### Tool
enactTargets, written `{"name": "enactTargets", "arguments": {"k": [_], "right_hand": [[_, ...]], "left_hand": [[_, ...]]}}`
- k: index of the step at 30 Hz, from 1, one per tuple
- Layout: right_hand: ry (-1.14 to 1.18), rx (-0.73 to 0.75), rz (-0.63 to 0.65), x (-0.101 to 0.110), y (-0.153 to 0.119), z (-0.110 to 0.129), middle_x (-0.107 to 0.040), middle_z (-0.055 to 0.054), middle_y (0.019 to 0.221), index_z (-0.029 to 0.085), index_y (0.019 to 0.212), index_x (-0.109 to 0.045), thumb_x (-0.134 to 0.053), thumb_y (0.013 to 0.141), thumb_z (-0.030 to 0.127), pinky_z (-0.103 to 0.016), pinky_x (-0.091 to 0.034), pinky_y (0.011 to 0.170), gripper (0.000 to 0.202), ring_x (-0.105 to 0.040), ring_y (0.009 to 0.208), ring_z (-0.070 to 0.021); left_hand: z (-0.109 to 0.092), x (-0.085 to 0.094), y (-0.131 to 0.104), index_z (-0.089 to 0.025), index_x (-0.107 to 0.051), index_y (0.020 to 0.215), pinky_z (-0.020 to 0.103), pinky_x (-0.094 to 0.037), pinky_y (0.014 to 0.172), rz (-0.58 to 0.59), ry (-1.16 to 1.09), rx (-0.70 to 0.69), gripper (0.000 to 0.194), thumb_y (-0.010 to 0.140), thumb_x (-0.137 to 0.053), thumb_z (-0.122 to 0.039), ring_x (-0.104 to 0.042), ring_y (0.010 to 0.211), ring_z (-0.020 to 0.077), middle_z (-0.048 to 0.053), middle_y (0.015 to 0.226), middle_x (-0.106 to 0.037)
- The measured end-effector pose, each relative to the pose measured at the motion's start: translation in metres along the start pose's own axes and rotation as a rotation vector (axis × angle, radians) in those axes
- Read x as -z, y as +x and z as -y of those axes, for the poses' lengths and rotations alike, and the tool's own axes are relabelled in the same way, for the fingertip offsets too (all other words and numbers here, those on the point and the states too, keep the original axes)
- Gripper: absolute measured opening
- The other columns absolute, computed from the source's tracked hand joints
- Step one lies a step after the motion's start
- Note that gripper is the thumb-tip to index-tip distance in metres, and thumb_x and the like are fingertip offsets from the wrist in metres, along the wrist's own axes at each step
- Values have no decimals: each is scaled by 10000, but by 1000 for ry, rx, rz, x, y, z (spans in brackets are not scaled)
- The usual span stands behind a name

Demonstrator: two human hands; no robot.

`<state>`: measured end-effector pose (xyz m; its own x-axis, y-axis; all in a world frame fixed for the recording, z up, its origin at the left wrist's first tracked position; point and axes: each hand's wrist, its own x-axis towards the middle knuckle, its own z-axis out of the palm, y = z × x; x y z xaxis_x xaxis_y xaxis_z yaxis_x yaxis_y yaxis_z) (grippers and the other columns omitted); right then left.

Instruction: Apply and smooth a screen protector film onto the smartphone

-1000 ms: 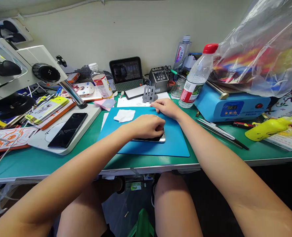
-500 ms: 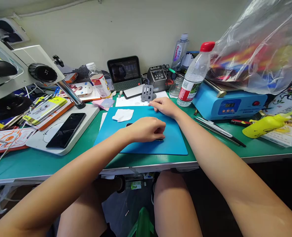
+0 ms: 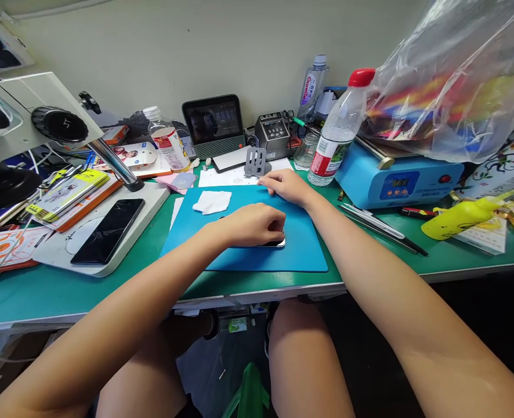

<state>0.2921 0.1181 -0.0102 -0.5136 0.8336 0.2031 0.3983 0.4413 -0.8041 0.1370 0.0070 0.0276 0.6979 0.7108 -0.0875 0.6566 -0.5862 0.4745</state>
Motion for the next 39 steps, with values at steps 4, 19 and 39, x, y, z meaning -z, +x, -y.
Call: {"name": "enactTargets", "arguments": {"k": [4,19,39], "right_hand": [[-4,0,3,0,0,-1,-606,6,621,162,824,-733,-620,858,532,-279,-376,623,388,-500,610,-137],[-12,-7,13,0,-1,2,-613,-1,621,176,803,-722,-632,863,545,-285,-364,625,385,-515,622,-147],[-18,-12,17,0,-1,3,-612,-9,625,166,788,-721,-633,843,588,-281,-370,621,435,-505,628,-150]], "left_hand": [[-8,1,5,-190,-604,709,291,-293,564,25,21,27,164,854,-610,-268,-490,620,143,-9,680,-625],[-19,18,7,-216,-612,674,308,-333,567,178,-43,452,242,763,-735,-405,-525,640,173,-10,680,-608],[-26,22,23,-208,-700,792,288,-368,605,228,-39,468,110,743,-736,-300,-566,713,176,0,801,-683]]}}
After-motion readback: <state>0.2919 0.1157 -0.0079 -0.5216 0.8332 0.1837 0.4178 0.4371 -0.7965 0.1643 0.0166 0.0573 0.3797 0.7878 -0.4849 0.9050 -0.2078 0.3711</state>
